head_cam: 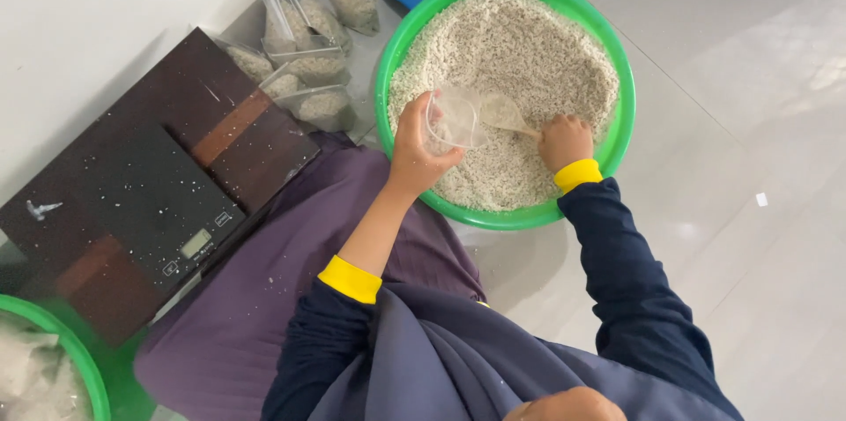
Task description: The person scoops rice-like food product from a green tub into a plastic bag, weighs it on a digital scale, seals the bag by hand, and places the sealed bag into another green bin containing other packaged units.
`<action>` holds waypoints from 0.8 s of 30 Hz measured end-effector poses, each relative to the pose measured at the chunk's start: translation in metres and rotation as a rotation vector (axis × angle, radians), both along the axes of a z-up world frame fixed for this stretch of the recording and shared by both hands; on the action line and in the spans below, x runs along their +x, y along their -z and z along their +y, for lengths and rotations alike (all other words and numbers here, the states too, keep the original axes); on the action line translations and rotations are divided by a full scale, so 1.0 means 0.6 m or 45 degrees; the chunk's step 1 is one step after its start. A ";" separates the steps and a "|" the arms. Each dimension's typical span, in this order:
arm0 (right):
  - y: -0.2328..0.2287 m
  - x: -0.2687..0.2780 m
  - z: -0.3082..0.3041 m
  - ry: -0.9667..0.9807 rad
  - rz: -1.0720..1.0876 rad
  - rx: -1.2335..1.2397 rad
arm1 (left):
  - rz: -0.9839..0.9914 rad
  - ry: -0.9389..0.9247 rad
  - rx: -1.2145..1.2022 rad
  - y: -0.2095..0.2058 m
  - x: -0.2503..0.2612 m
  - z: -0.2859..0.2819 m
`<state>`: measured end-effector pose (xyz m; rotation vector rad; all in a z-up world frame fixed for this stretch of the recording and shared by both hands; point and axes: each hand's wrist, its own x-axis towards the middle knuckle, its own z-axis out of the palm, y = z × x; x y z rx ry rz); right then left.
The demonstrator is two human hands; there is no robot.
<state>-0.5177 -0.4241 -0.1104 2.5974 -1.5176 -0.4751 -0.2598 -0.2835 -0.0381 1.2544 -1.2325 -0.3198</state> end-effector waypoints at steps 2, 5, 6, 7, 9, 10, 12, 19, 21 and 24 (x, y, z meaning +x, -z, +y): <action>0.003 -0.009 -0.005 0.047 -0.137 0.101 | -0.027 0.002 0.010 0.011 0.004 -0.006; 0.036 -0.050 -0.031 0.083 -0.346 0.264 | -0.062 0.000 0.021 0.008 0.005 -0.005; 0.051 -0.068 -0.042 0.071 -0.419 0.322 | -0.071 -0.003 0.018 0.004 0.004 -0.003; 0.034 -0.064 -0.036 0.073 -0.417 0.321 | -0.069 -0.001 0.018 0.008 0.004 -0.006; 0.001 -0.055 -0.024 0.007 -0.433 0.284 | -0.110 -0.015 0.011 0.017 0.005 -0.009; -0.023 -0.040 -0.009 0.006 -0.431 0.284 | -0.108 -0.015 0.010 0.015 0.003 -0.011; -0.070 -0.007 0.019 -0.078 -0.407 0.224 | -0.163 -0.027 -0.003 0.011 -0.001 -0.015; -0.011 -0.005 0.042 0.050 -0.577 0.259 | -0.257 -0.043 -0.021 -0.003 -0.007 -0.019; -0.011 -0.021 0.043 0.185 -0.686 0.352 | -0.254 -0.058 0.005 -0.006 -0.009 -0.018; -0.022 -0.054 0.031 0.289 -0.719 0.299 | -0.350 -0.063 0.042 -0.003 -0.009 -0.022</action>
